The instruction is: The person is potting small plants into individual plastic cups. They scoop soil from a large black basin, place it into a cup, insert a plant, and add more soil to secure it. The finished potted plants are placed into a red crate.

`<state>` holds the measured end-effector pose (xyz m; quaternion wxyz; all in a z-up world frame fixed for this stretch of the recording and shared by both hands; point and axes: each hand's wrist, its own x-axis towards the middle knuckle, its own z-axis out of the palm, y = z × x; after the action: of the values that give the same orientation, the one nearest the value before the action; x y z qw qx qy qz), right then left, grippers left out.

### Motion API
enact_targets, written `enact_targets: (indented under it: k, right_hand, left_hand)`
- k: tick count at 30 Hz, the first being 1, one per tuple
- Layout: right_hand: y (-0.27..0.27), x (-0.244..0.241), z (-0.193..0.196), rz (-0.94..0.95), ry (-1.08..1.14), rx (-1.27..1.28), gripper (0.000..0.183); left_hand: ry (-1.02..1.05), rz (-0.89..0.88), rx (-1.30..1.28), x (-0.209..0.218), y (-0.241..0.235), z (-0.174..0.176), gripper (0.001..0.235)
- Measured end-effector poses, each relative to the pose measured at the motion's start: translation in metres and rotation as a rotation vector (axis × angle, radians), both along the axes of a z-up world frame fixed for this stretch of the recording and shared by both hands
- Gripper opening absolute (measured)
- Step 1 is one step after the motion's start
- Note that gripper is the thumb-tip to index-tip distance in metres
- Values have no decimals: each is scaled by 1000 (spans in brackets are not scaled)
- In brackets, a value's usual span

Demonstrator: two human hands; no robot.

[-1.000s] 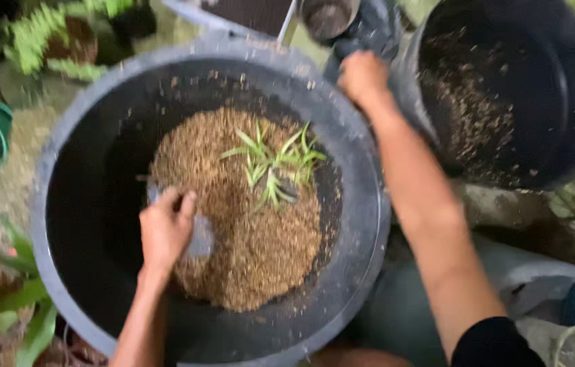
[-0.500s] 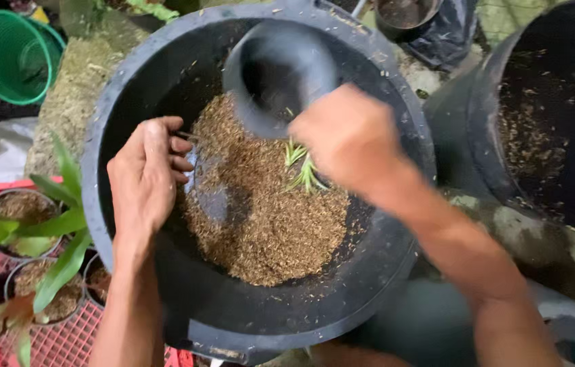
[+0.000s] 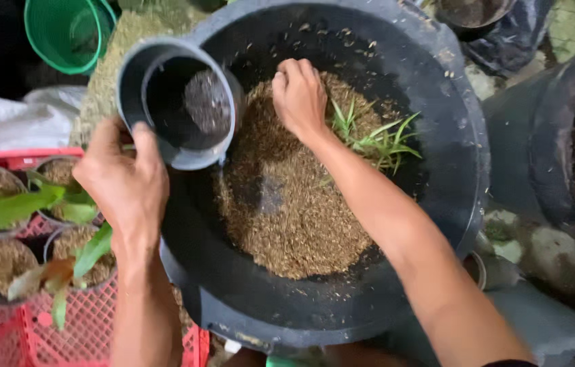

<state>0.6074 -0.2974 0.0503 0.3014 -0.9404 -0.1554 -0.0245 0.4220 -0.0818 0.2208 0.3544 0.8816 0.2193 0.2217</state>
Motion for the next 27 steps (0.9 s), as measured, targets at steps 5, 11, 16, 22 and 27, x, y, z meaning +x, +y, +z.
enact_targets:
  k: [5, 11, 16, 22, 27]
  right_hand:
    - [35, -1, -51, -104, 88, -272, 51]
    - [82, -72, -66, 366, 133, 190, 40]
    - [88, -146, -23, 654, 666, -231, 57]
    - [6, -203, 20, 1100, 807, -646, 82]
    - [-22, -212, 24, 1103, 834, -726, 84]
  left_hand:
    - [-98, -3, -28, 6, 3, 0, 13]
    - [-26, -44, -285, 22, -10, -16, 17]
    - [-4, -177, -192, 43, -27, -28, 19]
    - [456, -204, -328, 44, -34, -59, 25]
    - [557, -289, -261, 35, -24, -75, 27]
